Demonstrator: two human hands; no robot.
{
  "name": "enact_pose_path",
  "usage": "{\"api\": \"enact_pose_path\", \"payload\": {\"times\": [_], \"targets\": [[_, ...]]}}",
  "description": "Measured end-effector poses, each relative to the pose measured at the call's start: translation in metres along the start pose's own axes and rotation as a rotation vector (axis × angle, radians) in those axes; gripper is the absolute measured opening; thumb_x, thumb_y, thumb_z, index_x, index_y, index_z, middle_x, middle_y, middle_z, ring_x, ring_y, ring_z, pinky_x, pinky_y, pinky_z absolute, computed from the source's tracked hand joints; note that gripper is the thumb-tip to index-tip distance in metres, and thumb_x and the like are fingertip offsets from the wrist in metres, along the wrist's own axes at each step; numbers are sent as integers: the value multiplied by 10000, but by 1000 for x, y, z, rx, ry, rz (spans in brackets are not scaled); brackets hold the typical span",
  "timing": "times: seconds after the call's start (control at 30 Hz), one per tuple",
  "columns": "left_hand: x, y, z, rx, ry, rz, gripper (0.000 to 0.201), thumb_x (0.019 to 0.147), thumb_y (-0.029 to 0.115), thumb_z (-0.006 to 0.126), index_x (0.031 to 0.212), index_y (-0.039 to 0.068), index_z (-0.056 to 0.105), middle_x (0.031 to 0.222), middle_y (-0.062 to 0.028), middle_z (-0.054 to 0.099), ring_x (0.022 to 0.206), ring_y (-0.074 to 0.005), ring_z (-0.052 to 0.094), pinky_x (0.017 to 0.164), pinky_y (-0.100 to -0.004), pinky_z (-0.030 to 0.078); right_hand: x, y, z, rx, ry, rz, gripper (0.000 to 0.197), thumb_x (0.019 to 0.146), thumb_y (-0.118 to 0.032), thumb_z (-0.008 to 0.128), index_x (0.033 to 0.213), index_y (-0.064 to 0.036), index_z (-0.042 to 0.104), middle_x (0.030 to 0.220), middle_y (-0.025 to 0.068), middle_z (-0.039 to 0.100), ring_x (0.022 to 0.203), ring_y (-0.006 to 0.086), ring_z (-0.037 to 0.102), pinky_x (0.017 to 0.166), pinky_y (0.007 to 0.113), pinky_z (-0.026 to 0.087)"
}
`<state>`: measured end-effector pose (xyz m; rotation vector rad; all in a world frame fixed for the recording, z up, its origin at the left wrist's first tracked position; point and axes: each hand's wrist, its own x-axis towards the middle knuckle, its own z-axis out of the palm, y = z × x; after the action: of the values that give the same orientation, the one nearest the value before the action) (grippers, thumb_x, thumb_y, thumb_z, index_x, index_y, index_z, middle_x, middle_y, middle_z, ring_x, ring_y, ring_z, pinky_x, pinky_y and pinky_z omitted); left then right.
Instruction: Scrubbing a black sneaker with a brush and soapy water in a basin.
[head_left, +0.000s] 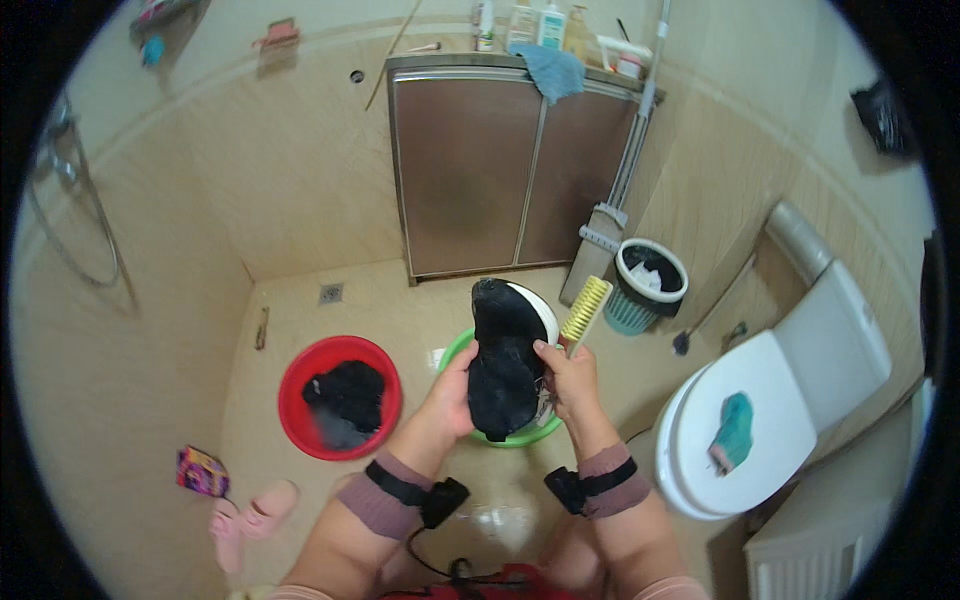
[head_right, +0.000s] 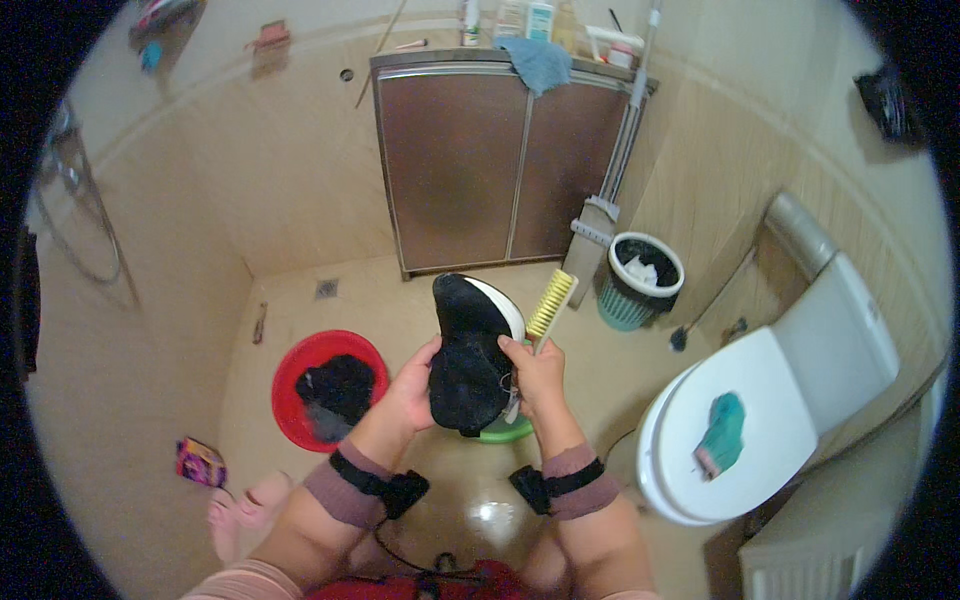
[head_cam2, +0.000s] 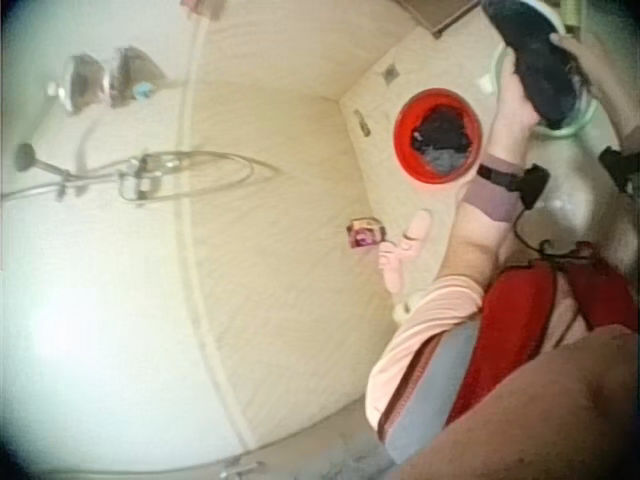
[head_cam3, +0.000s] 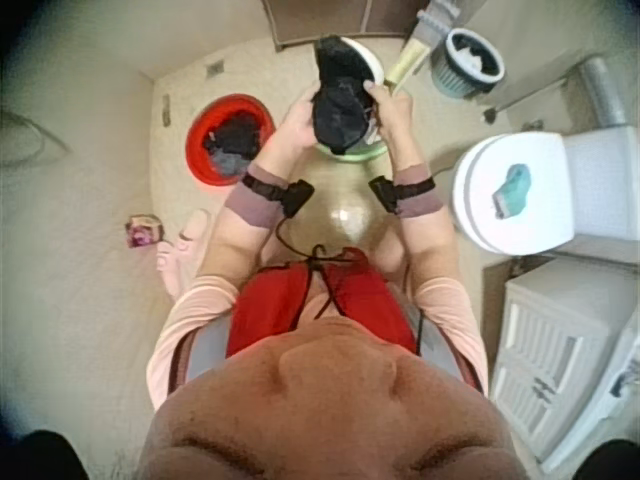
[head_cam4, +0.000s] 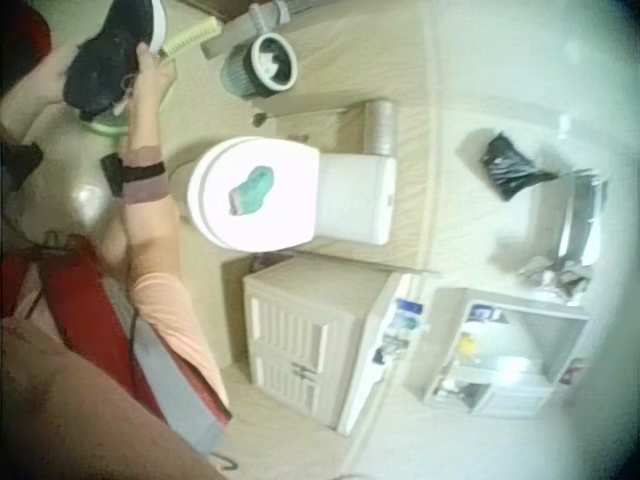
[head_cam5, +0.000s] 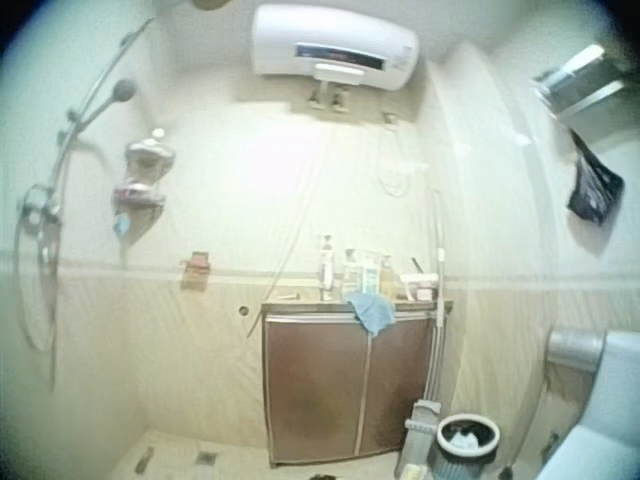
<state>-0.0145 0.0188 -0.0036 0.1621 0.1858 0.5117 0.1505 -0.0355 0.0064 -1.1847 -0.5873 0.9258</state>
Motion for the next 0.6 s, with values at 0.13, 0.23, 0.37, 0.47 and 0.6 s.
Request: {"api": "enact_pose_path", "payload": {"times": [0.13,0.23,0.37,0.47,0.6], "targets": [[-11,12,0,199,206,39,480,935,334,559,1287,15,493,1252,-154,590,1174,-299,561,1052,-419,403,-5,-18,-1,-33,31,-86,185,806,-61,734,911,-29,586,689,-38,553,540,47,463,485,216,362],[-12,25,-7,1192,565,701,723,777,121,762,1348,6,334,1250,-122,484,1272,-275,424,1010,-371,422,2,-16,-6,-94,37,-133,173,805,-60,737,880,-35,583,697,-40,558,550,48,461,499,217,362],[-17,31,17,1366,200,781,661,737,65,789,1271,40,401,1234,-98,490,1173,-202,457,932,-333,475,-3,-27,-17,-262,-122,-42,153,800,-73,739,838,-55,592,693,-54,534,548,43,435,492,217,333],[-18,43,16,1397,-4,708,684,688,145,833,1236,28,440,1127,-100,552,1068,-202,534,886,-337,468,-1,-22,-22,-352,-191,-30,151,798,-84,739,809,-70,589,694,-62,520,555,41,419,498,216,323],[-34,38,41,1507,-15,544,604,665,147,845,1172,16,545,1066,-92,604,1013,-184,578,880,-314,473,-2,-26,-26,-430,-242,-73,181,780,-83,746,915,-26,638,720,-52,543,597,54,460,540,218,373]]}}
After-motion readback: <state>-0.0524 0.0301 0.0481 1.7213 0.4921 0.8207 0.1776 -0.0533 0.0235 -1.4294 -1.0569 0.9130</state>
